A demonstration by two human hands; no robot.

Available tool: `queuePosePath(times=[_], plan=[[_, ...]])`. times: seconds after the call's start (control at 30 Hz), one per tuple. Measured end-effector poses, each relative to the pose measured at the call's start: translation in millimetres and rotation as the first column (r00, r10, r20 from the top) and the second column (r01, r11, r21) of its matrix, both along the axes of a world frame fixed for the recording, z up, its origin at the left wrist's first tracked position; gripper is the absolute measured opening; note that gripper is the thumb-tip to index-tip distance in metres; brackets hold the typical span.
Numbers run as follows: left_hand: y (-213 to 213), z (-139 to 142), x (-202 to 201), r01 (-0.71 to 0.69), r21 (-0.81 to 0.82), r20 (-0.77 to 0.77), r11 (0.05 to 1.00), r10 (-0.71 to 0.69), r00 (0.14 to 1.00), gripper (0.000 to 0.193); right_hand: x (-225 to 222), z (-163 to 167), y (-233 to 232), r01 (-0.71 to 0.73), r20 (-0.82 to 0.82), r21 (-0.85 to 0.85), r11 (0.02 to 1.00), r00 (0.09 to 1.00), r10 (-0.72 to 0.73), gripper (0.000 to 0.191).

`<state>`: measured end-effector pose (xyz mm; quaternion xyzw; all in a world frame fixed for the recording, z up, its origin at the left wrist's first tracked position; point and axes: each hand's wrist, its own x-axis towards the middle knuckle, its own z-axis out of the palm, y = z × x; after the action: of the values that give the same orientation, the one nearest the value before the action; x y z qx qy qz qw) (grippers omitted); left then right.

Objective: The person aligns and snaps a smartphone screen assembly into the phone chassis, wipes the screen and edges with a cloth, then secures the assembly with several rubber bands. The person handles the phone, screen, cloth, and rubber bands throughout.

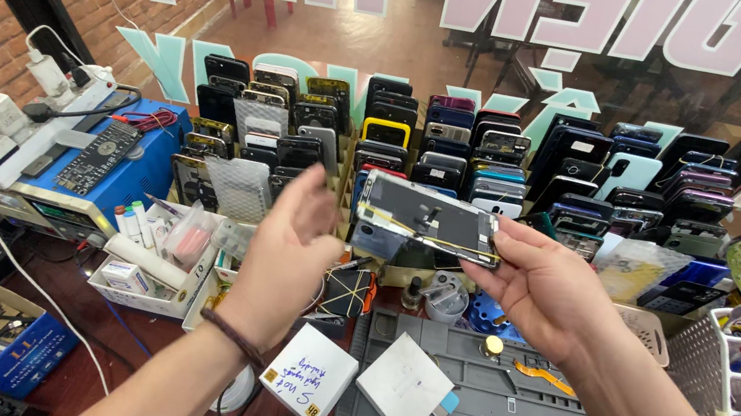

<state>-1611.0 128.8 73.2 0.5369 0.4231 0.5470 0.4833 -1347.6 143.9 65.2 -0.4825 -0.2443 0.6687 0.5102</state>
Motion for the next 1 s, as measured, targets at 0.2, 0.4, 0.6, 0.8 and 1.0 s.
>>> queuePosePath(times=[0.2,0.4,0.6,0.8,1.0], plan=[[4.0,-11.0,3.3,0.227,-0.434,0.508,0.872,0.029,0.861,0.033,-14.1,-1.5,-10.0,-0.02,0.084,0.084,0.996,0.996,0.013,0.034],[9.1,-21.1,1.2,0.141,-0.441,0.453,0.886,0.084,0.888,0.03,-25.4,3.0,-24.1,-0.116,0.678,0.357,0.927,0.715,-0.171,0.037],[13.1,-28.0,3.1,0.082,-0.485,0.399,0.871,0.137,0.906,0.03,-32.5,7.0,-32.9,-0.496,0.844,0.535,0.684,0.265,-0.467,0.024],[12.3,-25.8,2.2,0.085,-0.47,0.402,0.879,0.128,0.907,0.031,-30.4,15.5,-16.0,-0.033,0.372,-0.032,0.999,0.927,0.042,0.042],[14.9,-22.2,6.4,0.021,-0.483,0.375,0.875,0.185,0.908,0.032,-32.9,10.1,-28.4,-0.325,0.9,0.399,0.858,0.32,-0.297,0.031]])
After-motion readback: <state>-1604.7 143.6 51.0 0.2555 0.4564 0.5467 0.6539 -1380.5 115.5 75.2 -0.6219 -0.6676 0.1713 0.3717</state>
